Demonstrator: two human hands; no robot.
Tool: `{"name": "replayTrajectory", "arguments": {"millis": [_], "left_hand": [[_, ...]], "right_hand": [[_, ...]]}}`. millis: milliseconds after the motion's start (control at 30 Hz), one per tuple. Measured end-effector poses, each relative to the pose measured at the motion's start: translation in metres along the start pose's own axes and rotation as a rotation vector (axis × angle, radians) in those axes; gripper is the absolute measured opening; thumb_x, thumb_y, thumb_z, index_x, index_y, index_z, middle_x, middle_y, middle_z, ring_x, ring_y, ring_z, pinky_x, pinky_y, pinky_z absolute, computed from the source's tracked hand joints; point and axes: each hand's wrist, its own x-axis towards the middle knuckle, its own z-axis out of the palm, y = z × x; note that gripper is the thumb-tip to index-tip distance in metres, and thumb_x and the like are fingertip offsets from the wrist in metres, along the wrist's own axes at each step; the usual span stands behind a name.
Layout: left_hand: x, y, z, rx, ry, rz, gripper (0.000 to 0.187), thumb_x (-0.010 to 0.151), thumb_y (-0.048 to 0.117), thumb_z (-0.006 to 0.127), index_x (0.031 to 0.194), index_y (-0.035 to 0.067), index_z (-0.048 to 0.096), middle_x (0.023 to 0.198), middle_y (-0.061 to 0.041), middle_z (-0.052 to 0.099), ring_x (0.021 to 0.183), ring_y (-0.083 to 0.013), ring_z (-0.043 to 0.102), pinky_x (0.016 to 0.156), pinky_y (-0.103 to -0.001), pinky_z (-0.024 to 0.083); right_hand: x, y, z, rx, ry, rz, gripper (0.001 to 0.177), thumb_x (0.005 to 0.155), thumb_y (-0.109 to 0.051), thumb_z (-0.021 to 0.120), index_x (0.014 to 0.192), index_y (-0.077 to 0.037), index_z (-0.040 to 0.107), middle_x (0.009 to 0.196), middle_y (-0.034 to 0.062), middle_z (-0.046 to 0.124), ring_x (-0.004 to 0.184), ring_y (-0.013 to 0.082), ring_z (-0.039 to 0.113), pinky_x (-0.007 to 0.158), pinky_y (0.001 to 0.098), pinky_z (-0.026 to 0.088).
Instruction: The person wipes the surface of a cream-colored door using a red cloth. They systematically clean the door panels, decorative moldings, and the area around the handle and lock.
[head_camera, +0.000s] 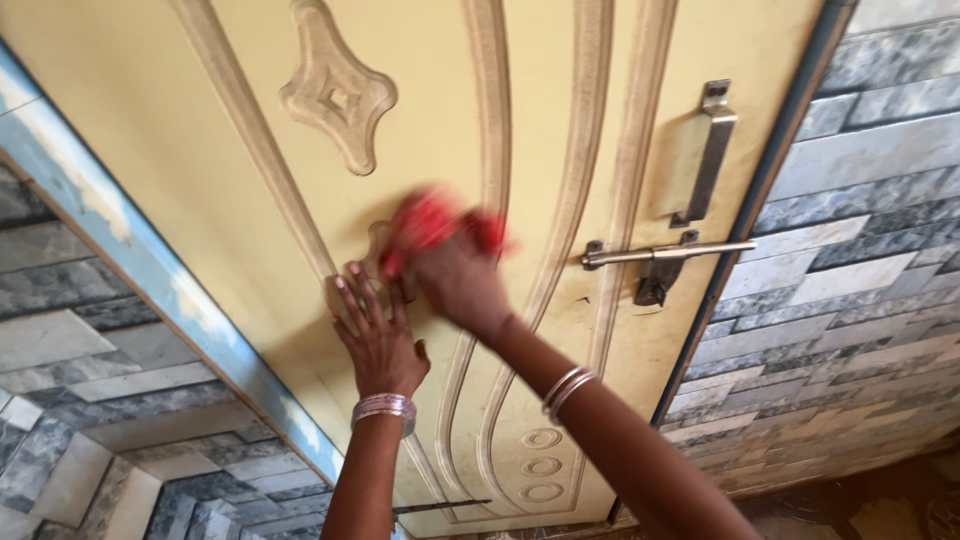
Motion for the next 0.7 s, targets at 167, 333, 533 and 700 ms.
{"name": "replayTrajectory", "arguments": {"millis": [167,333,533,700], "left_hand": [[-0.001,-0.012,0.003,0.157,-0.035,0.050,0.083,0.078,0.034,0.081,0.150,0.015,0.044,0.171,-0.022,-0.005,0.157,-0.0454,-0.001,0.120,-0.068,0.025],[-0.004,-0.011,-0.005,0.173,-0.036,0.068,0.108,0.073,0.029,0.083,0.163,0.022,0.023,0.169,-0.022,-0.005,0.156,-0.0447,-0.002,0.117,-0.067,0.027],[-0.002,-0.003,-0.002,0.125,-0.074,0.034,0.118,0.073,0.034,0.085,0.164,0.019,0.011,0.169,-0.026,-0.006,0.156,-0.0481,-0.003,0.119,-0.067,0.026],[0.002,0.001,0.006,0.136,-0.056,0.024,0.122,0.073,0.035,0.085,0.165,0.016,0.009,0.168,-0.029,-0.009,0.155,-0.0509,-0.004,0.119,-0.068,0.024]], "right_hand": [[-0.049,0.012,0.045,-0.222,0.019,-0.332,0.058,0.092,-0.021,0.059,0.149,-0.014,0.049,0.156,0.0079,0.045,0.151,0.0263,0.034,0.125,0.0498,0.030],[-0.042,0.040,-0.001,-0.291,0.257,-0.521,0.056,0.083,-0.022,0.057,0.139,-0.024,0.054,0.151,-0.0029,0.051,0.144,0.0209,0.042,0.118,0.0498,0.035],[0.009,0.069,-0.099,-0.156,0.552,-0.059,0.051,0.096,-0.018,0.066,0.146,-0.019,0.058,0.141,0.0087,0.058,0.132,0.0305,0.052,0.112,0.0561,0.037],[-0.011,0.042,-0.051,-0.175,0.420,-0.094,0.059,0.089,-0.021,0.066,0.146,-0.018,0.053,0.146,0.0140,0.050,0.136,0.0356,0.044,0.115,0.0631,0.030]]}}
